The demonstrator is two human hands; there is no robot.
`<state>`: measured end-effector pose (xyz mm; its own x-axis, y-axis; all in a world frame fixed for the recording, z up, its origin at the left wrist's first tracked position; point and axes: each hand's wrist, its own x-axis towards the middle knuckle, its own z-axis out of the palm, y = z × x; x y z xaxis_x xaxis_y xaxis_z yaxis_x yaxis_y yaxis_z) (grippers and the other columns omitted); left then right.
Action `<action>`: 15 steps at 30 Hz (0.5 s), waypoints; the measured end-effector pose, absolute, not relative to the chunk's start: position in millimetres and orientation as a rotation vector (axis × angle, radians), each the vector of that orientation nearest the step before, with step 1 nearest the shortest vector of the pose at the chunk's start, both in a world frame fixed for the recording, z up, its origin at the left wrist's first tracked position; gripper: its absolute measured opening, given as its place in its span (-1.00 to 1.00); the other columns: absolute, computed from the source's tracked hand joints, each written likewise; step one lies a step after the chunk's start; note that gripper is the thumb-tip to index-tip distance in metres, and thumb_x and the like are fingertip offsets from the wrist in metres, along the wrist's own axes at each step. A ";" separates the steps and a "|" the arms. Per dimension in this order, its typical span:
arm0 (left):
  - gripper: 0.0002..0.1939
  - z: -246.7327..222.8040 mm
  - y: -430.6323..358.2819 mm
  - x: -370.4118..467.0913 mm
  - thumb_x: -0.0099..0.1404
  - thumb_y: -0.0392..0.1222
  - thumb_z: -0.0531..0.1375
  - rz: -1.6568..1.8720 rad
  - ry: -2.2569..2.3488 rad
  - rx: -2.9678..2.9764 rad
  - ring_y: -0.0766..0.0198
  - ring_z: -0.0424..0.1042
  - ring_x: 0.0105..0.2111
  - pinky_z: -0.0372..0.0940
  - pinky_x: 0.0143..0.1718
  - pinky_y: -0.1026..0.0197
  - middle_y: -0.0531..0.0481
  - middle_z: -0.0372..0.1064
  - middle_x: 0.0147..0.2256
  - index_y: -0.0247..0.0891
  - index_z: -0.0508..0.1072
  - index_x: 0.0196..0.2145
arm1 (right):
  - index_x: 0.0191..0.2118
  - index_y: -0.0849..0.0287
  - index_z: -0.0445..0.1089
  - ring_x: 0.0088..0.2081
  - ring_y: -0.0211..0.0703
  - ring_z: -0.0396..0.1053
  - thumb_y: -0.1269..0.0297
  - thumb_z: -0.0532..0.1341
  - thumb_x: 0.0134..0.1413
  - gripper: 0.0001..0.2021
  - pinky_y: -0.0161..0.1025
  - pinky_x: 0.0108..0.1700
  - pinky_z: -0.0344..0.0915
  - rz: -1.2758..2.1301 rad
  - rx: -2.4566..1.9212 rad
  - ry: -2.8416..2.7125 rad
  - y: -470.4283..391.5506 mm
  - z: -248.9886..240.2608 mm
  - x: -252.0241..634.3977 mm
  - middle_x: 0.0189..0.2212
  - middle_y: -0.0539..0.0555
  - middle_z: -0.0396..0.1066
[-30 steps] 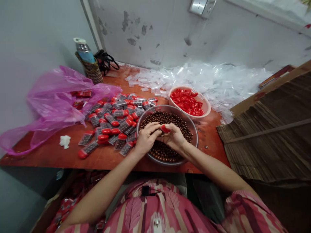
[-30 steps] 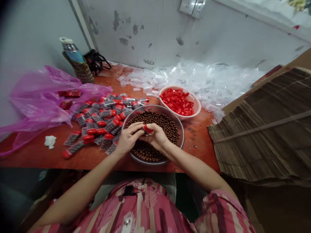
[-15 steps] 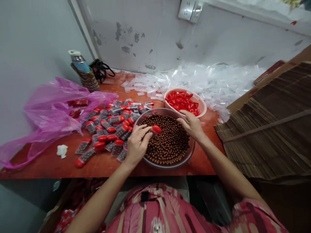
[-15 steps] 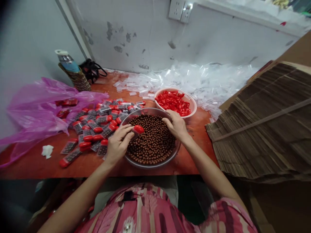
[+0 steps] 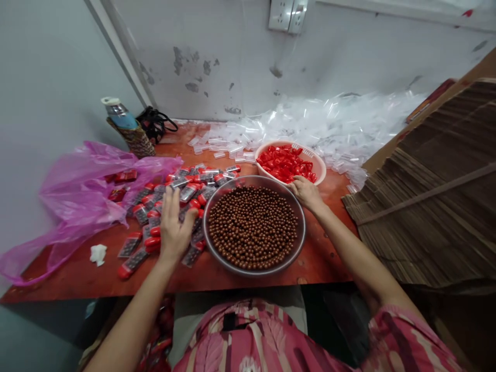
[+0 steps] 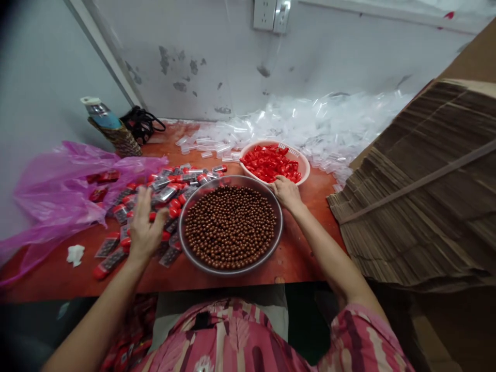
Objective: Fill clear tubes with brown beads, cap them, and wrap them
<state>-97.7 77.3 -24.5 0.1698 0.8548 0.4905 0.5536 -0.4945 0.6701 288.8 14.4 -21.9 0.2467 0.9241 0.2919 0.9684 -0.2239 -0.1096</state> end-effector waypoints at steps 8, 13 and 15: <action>-0.28 -76.9 -12.0 -66.8 0.24 0.26 -0.01 1.176 1.016 2.209 -0.11 -0.39 0.33 -0.22 0.24 -0.29 -0.10 -0.34 0.35 0.01 -0.03 0.28 | -0.27 0.22 0.47 -0.16 -0.01 0.38 0.20 0.01 0.24 -0.68 -0.16 -0.15 0.24 -0.340 -2.283 -1.667 13.7 -32.6 312.4 -0.06 0.24 0.43; -0.14 -74.6 -20.1 -43.4 0.14 0.36 0.03 1.160 1.007 2.242 -0.22 -0.47 0.32 -0.17 0.19 -0.36 -0.20 -0.41 0.34 -0.02 -0.09 0.29 | -0.33 0.23 0.44 -0.22 -0.03 0.37 0.19 0.04 0.21 -0.70 -0.19 -0.20 0.21 -0.344 -2.298 -1.580 9.5 -31.7 345.9 -0.19 0.25 0.46; 0.03 -72.8 -24.9 -32.3 0.00 0.37 0.17 1.074 0.975 2.312 -0.32 -0.54 0.30 -0.16 0.16 -0.43 -0.27 -0.47 0.34 -0.06 -0.13 0.30 | -0.34 0.22 0.43 -0.23 -0.04 0.35 0.19 0.06 0.20 -0.73 -0.20 -0.21 0.20 -0.331 -2.302 -1.552 8.4 -30.6 360.7 -0.21 0.24 0.46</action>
<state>-32.3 -24.9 -72.8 0.4586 0.7375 0.4958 0.4219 -0.6717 0.6090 360.7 8.4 -30.6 0.3748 0.8470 0.3771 0.9271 -0.3428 -0.1515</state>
